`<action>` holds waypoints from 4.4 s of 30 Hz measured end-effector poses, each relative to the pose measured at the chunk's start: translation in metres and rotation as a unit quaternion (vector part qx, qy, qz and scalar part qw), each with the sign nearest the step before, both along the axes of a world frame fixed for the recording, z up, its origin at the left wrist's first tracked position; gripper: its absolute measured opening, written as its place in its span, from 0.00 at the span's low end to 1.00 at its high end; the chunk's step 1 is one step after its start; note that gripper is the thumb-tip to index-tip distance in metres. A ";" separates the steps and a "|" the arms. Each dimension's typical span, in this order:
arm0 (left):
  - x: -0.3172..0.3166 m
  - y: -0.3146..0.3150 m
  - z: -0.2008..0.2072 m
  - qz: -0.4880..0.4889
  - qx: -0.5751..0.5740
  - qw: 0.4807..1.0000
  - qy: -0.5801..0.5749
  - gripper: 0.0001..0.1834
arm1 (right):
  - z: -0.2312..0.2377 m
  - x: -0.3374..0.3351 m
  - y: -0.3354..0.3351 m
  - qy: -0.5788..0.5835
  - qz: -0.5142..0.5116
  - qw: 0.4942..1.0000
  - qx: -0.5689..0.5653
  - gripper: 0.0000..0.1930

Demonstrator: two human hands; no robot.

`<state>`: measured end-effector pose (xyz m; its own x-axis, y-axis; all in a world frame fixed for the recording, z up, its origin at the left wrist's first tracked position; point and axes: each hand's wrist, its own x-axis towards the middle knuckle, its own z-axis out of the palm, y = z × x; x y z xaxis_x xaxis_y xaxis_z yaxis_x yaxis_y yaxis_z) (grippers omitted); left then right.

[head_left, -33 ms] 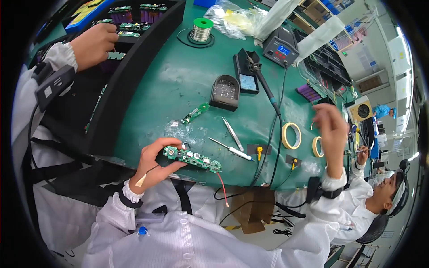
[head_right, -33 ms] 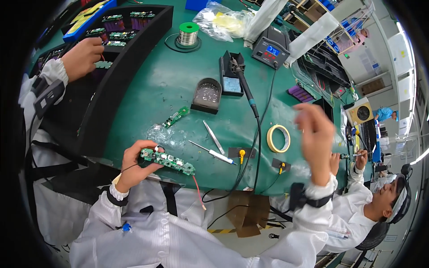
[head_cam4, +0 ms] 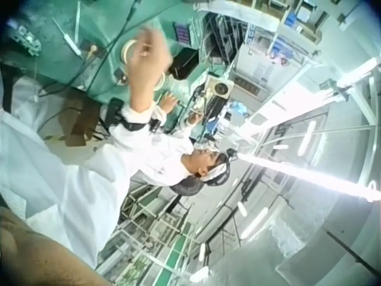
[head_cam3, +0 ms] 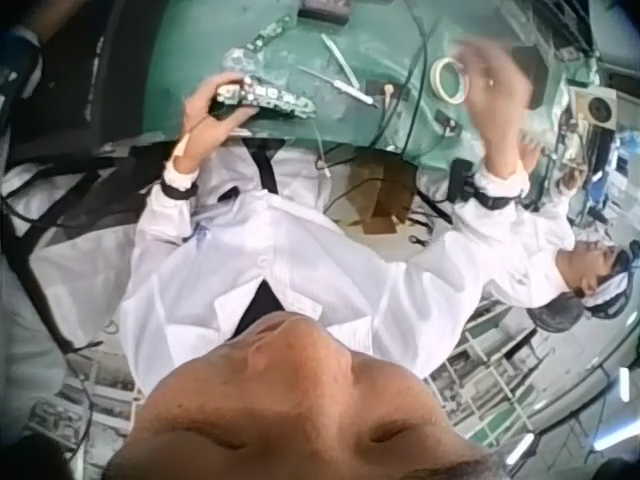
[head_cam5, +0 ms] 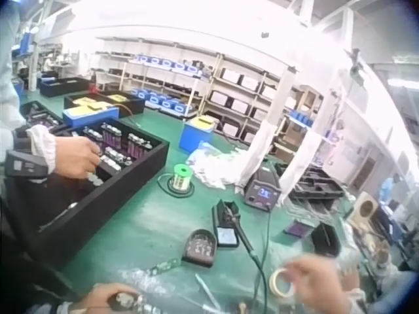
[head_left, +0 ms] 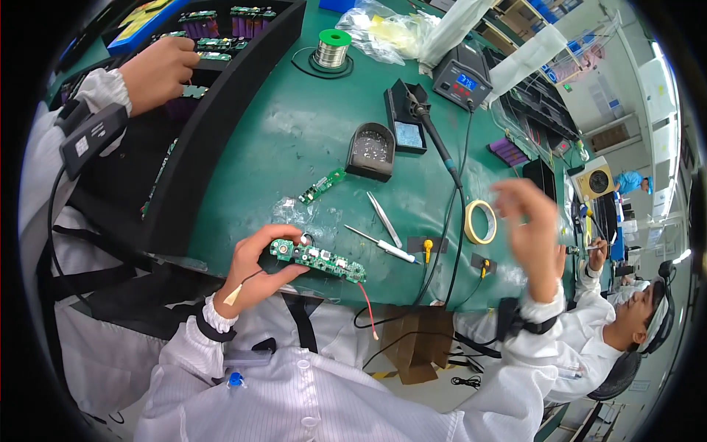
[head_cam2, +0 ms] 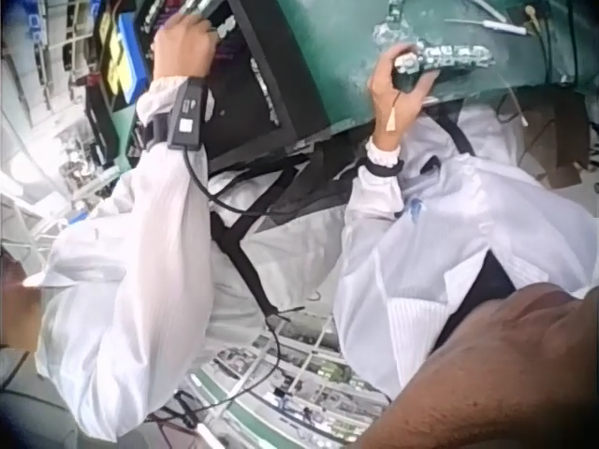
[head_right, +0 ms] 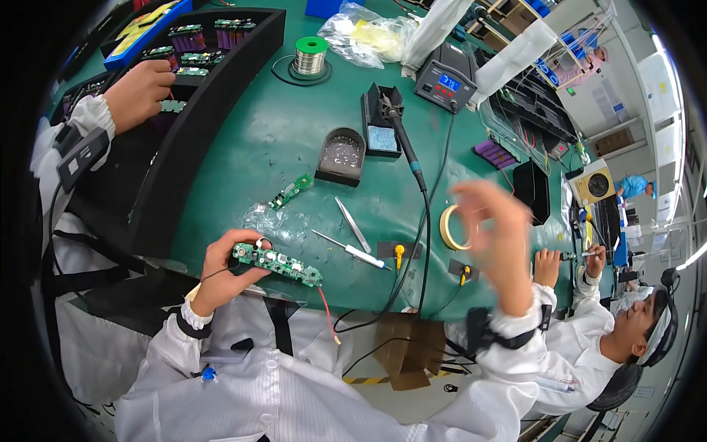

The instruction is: Manually assemble a circuit board onto a battery pack assembly and use tools to adjust components.

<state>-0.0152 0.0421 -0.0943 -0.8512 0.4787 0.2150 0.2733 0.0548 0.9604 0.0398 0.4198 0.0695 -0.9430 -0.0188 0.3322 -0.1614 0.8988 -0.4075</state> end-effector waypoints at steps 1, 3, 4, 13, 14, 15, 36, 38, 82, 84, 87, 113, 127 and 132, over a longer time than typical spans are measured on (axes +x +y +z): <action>-0.001 -0.002 0.004 -0.006 -0.013 1.000 0.007 0.29 | -0.004 0.001 -0.042 -0.050 0.027 0.998 0.016 0.11; -0.001 -0.002 0.006 -0.020 0.000 1.000 0.016 0.30 | -0.034 0.001 -0.083 -0.130 0.115 0.983 0.066 0.10; -0.001 -0.003 0.007 -0.025 0.007 0.999 0.023 0.30 | -0.052 -0.001 -0.094 -0.125 0.146 0.974 0.123 0.12; -0.006 -0.011 -0.003 -0.038 0.145 0.989 0.005 0.27 | -0.063 -0.007 -0.106 -0.158 0.050 0.986 0.028 0.14; -0.006 -0.012 -0.003 -0.029 0.146 0.989 0.003 0.27 | -0.039 -0.010 -0.120 -0.144 0.021 0.985 -0.093 0.12; -0.007 -0.012 -0.002 -0.028 0.135 0.990 0.018 0.26 | -0.020 -0.011 -0.126 -0.112 0.043 0.977 -0.177 0.11; -0.007 -0.012 -0.009 -0.012 0.134 0.989 0.057 0.24 | -0.026 -0.039 -0.223 -0.052 0.142 0.975 -0.160 0.08; -0.007 -0.012 -0.010 -0.012 0.133 0.990 0.053 0.24 | -0.025 -0.039 -0.222 -0.062 0.146 0.976 -0.149 0.08; -0.013 -0.017 -0.009 -0.060 0.130 0.990 0.008 0.23 | -0.019 -0.049 -0.212 -0.087 0.211 0.966 -0.122 0.06; -0.011 -0.014 -0.014 -0.045 0.156 0.986 0.037 0.24 | -0.015 -0.053 -0.209 -0.082 0.246 0.962 -0.083 0.07; -0.013 -0.015 -0.014 -0.050 0.153 0.986 0.035 0.24 | -0.009 -0.055 -0.214 -0.119 0.338 0.932 -0.057 0.11; -0.013 -0.016 -0.013 -0.063 0.154 0.986 -0.002 0.22 | 0.004 -0.057 -0.219 -0.110 0.236 0.964 -0.053 0.11; -0.033 -0.045 0.037 -0.157 0.206 0.964 -0.066 0.27 | 0.016 -0.063 -0.221 -0.200 0.266 0.941 -0.063 0.11; -0.038 -0.034 0.058 -0.110 0.100 0.989 0.025 0.15 | 0.009 -0.065 -0.220 -0.169 0.265 0.947 -0.061 0.12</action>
